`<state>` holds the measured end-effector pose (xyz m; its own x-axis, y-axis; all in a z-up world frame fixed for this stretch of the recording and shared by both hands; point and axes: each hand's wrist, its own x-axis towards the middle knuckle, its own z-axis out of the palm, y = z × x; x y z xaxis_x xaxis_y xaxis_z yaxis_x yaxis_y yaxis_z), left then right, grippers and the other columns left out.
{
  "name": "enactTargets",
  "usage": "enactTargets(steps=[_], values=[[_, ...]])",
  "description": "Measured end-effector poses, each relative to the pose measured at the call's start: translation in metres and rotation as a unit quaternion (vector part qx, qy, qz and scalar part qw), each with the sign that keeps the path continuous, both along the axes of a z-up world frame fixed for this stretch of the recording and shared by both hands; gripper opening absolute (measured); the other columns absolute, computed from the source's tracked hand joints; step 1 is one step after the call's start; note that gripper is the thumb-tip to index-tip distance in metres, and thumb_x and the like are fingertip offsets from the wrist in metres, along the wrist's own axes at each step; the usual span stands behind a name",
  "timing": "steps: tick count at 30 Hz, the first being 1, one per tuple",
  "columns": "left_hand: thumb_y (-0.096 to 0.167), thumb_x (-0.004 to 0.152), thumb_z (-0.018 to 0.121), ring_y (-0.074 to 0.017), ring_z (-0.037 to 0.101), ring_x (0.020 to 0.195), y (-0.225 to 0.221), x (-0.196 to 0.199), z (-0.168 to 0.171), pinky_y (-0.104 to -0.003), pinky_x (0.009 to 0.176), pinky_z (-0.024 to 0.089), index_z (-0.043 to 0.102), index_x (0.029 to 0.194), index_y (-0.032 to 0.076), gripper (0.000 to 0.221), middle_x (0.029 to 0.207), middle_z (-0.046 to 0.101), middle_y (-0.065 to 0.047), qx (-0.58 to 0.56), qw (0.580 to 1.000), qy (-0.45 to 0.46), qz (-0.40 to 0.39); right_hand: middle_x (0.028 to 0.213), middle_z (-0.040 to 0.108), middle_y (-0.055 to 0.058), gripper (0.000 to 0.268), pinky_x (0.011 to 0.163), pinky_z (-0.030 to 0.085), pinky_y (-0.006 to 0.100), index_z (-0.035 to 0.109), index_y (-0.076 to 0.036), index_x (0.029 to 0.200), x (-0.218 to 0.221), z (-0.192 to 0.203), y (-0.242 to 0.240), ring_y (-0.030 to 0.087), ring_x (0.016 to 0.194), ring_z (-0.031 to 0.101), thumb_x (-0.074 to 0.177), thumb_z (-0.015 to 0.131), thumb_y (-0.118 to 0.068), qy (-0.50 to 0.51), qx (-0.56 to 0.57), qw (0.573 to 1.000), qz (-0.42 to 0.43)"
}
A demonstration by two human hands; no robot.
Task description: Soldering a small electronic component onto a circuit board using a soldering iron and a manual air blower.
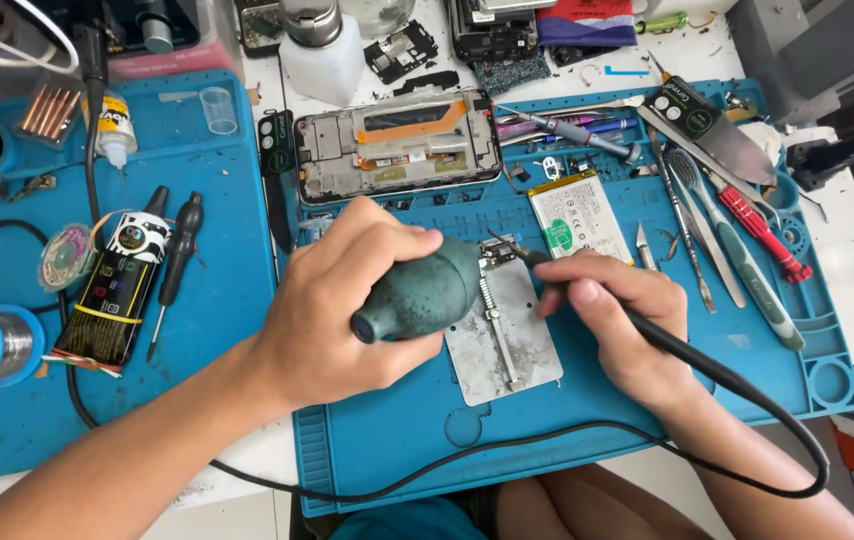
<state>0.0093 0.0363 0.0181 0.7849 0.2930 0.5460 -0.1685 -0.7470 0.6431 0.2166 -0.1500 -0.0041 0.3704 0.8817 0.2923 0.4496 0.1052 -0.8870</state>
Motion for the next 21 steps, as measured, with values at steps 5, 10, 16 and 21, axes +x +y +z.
enactTargets(steps=[5,10,16,21], values=[[0.012,0.077,0.085,-0.0311,0.067,0.088,0.001,0.0,0.004,-0.037,0.07,0.057,0.062,0.107,0.0,0.04,0.096,0.064,-0.017,0.033,0.998,-0.045,-0.021,0.089,0.077,0.009,0.034,0.079,0.059,0.028,0.07,-0.003,0.117,-0.003,-0.001,-0.001,0.017,0.084,0.076,0.104,0.053,-0.029,-0.061,-0.02,0.998,-0.004],[0.026,0.074,0.094,-0.0352,0.07,0.098,-0.013,-0.001,0.009,-0.044,0.072,0.063,0.054,0.129,0.005,0.071,0.117,0.061,-0.019,0.102,0.995,0.003,0.007,0.124,0.07,0.026,0.024,0.104,0.053,0.047,0.063,-0.004,0.111,-0.01,0.012,0.01,0.038,0.11,0.068,0.093,0.072,-0.016,-0.236,0.112,0.962,0.073],[0.038,0.082,0.091,-0.0362,0.067,0.102,-0.039,0.004,0.024,-0.048,0.086,0.061,0.049,0.133,0.0,0.076,0.118,0.055,-0.019,0.039,0.997,0.062,0.001,0.14,0.06,0.028,0.039,0.106,0.058,0.048,0.044,-0.013,0.114,-0.029,0.004,0.017,0.039,0.134,0.06,0.096,0.066,-0.04,-0.195,0.158,0.966,0.067],[0.039,0.068,0.097,-0.0313,0.062,0.119,-0.032,0.012,0.059,-0.042,0.09,0.055,0.039,0.138,0.005,0.097,0.136,0.058,-0.016,-0.064,0.969,0.233,-0.043,0.134,0.062,0.026,0.045,0.104,0.055,0.051,0.038,-0.019,0.115,-0.023,0.0,0.019,0.04,0.124,0.065,0.092,0.078,-0.023,-0.124,0.193,0.97,0.076]])
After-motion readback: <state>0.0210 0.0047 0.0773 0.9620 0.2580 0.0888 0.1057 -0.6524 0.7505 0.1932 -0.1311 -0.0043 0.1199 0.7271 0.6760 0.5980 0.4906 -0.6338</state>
